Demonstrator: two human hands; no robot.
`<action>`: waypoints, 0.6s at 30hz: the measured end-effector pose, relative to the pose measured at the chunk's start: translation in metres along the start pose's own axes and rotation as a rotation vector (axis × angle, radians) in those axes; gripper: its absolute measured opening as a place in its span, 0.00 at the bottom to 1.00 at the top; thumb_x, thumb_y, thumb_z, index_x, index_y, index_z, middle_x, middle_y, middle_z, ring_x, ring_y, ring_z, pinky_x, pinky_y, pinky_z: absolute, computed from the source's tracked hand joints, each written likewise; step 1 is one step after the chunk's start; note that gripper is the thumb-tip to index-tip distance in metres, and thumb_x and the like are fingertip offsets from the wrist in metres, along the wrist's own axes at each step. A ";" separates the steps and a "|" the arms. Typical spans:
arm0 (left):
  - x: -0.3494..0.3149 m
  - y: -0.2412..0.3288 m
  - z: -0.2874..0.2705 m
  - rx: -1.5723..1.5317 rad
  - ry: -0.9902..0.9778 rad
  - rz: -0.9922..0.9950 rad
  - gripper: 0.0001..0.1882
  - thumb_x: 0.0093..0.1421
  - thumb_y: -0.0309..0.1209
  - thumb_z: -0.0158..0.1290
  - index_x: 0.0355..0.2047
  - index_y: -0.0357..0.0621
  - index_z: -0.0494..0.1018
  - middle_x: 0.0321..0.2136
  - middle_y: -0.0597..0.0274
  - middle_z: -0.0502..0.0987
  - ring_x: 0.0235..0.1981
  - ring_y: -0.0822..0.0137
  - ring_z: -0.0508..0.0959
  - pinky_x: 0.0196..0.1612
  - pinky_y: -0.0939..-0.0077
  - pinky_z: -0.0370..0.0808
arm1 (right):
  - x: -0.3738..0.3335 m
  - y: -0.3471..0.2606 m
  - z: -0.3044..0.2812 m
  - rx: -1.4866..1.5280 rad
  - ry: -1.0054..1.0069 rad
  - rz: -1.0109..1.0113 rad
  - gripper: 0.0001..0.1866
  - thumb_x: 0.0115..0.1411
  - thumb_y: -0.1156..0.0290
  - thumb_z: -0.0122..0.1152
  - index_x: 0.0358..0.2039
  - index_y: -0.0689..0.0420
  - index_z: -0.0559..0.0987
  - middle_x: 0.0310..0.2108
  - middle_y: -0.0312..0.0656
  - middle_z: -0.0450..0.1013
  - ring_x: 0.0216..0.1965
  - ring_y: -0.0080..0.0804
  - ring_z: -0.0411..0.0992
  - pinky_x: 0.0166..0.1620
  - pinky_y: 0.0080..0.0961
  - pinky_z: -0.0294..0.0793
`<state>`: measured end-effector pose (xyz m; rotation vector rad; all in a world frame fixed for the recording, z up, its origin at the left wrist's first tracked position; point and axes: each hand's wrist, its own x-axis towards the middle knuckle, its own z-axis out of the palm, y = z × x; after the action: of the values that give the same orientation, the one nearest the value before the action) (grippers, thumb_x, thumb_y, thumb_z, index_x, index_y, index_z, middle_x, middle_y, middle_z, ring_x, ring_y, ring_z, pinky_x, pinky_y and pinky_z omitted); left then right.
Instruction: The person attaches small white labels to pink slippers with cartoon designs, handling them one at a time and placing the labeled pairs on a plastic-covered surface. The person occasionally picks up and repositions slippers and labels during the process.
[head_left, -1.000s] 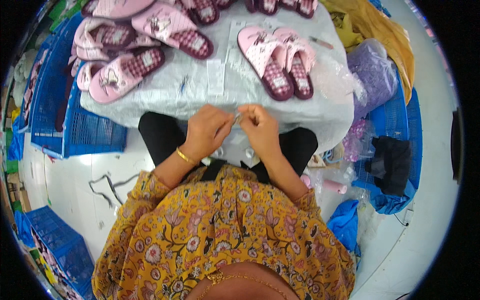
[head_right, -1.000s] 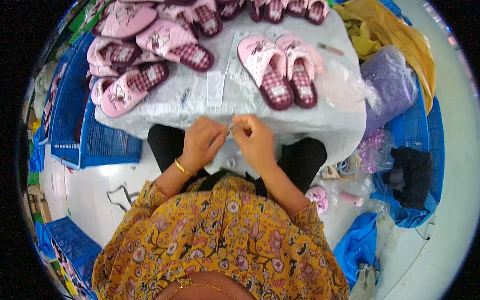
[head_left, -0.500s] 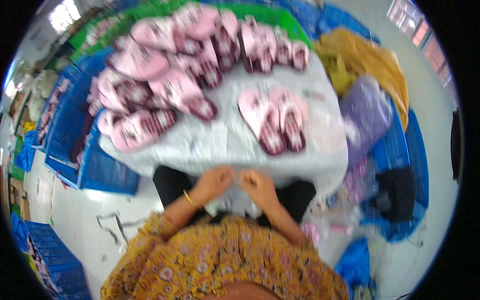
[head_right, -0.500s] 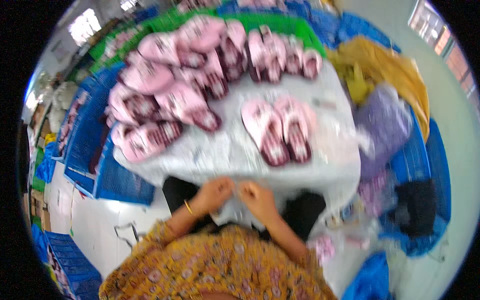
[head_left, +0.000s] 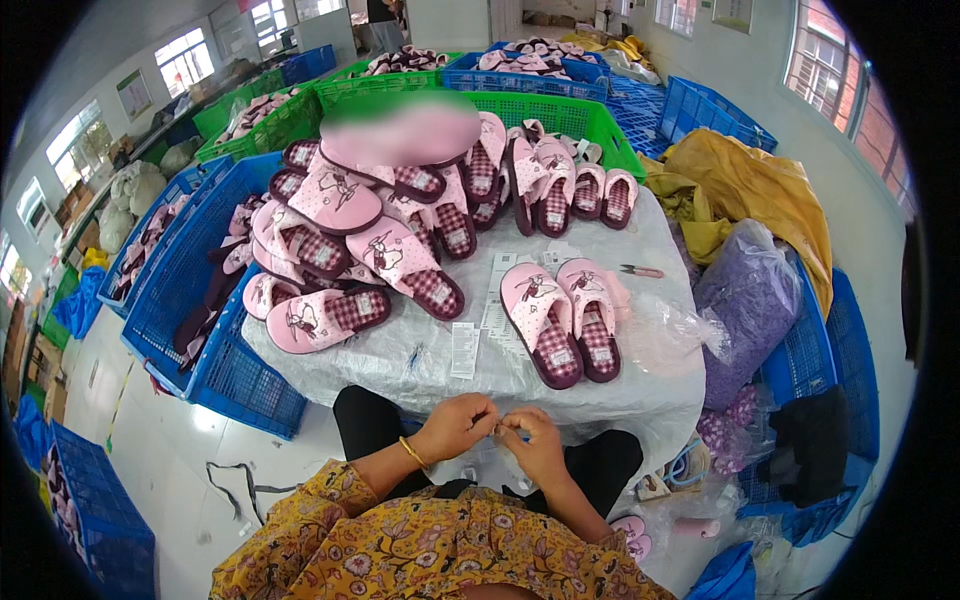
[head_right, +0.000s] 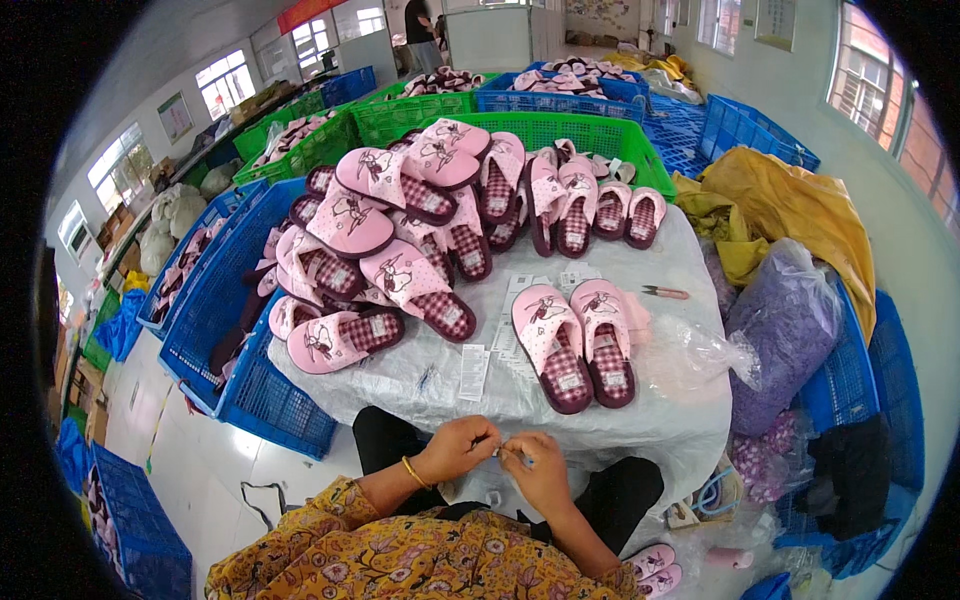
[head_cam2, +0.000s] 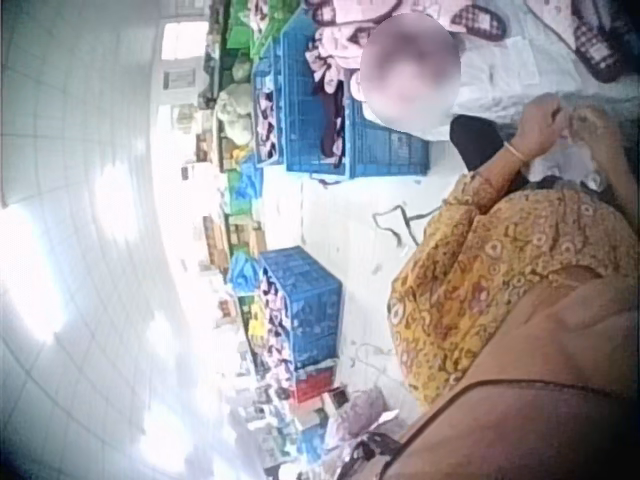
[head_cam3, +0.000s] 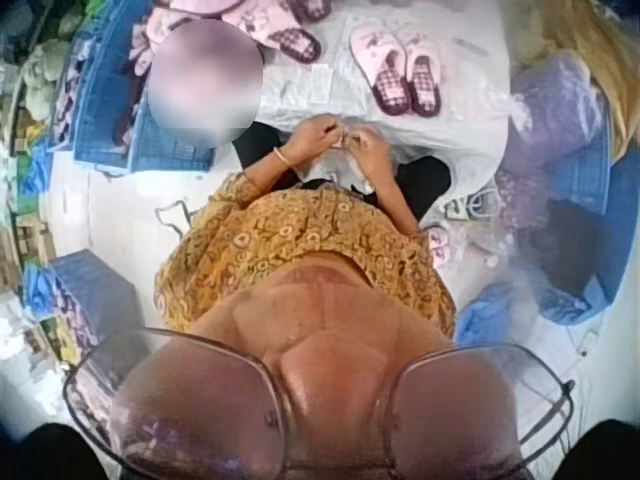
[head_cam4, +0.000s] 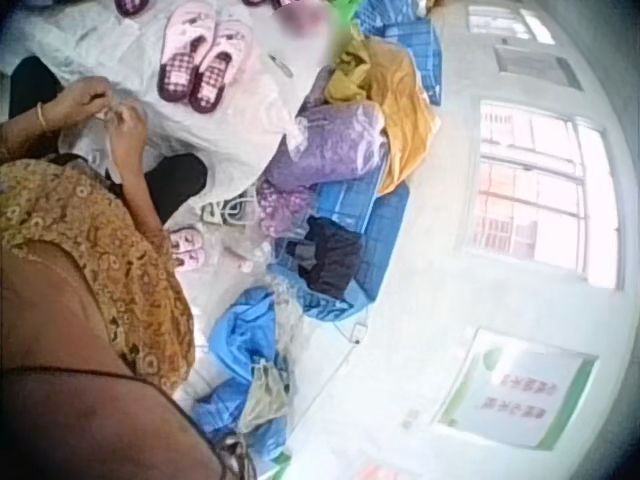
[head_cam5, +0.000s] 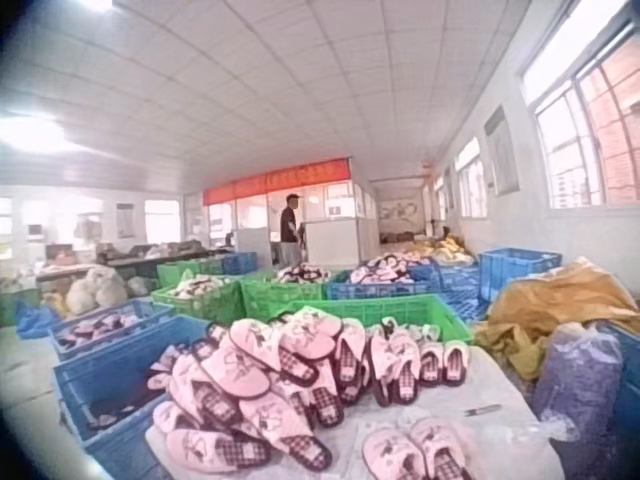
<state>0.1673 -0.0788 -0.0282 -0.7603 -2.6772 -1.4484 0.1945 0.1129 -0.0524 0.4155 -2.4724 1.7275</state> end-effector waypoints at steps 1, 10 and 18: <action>0.001 0.000 0.004 0.009 0.012 0.050 0.07 0.61 0.32 0.55 0.33 0.40 0.75 0.28 0.53 0.76 0.29 0.55 0.77 0.33 0.65 0.73 | -0.003 0.003 -0.002 -0.001 0.009 -0.001 0.08 0.54 0.71 0.66 0.33 0.60 0.80 0.33 0.44 0.76 0.36 0.38 0.74 0.40 0.33 0.72; 0.012 0.006 0.006 0.060 -0.076 0.043 0.06 0.59 0.29 0.54 0.31 0.38 0.75 0.28 0.51 0.76 0.29 0.52 0.77 0.34 0.65 0.73 | -0.011 0.005 -0.004 0.188 -0.038 0.293 0.09 0.61 0.71 0.62 0.37 0.63 0.77 0.27 0.41 0.76 0.27 0.20 0.71 0.33 0.23 0.72; 0.035 -0.004 -0.006 0.033 0.056 0.007 0.08 0.60 0.30 0.57 0.37 0.39 0.77 0.32 0.56 0.78 0.30 0.61 0.78 0.34 0.70 0.74 | -0.013 0.017 -0.010 0.300 -0.029 0.337 0.06 0.61 0.73 0.63 0.36 0.62 0.77 0.27 0.33 0.73 0.28 0.16 0.68 0.32 0.18 0.70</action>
<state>0.1334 -0.0707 -0.0198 -0.7143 -2.6477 -1.3981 0.2015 0.1299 -0.0671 0.0418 -2.4161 2.2489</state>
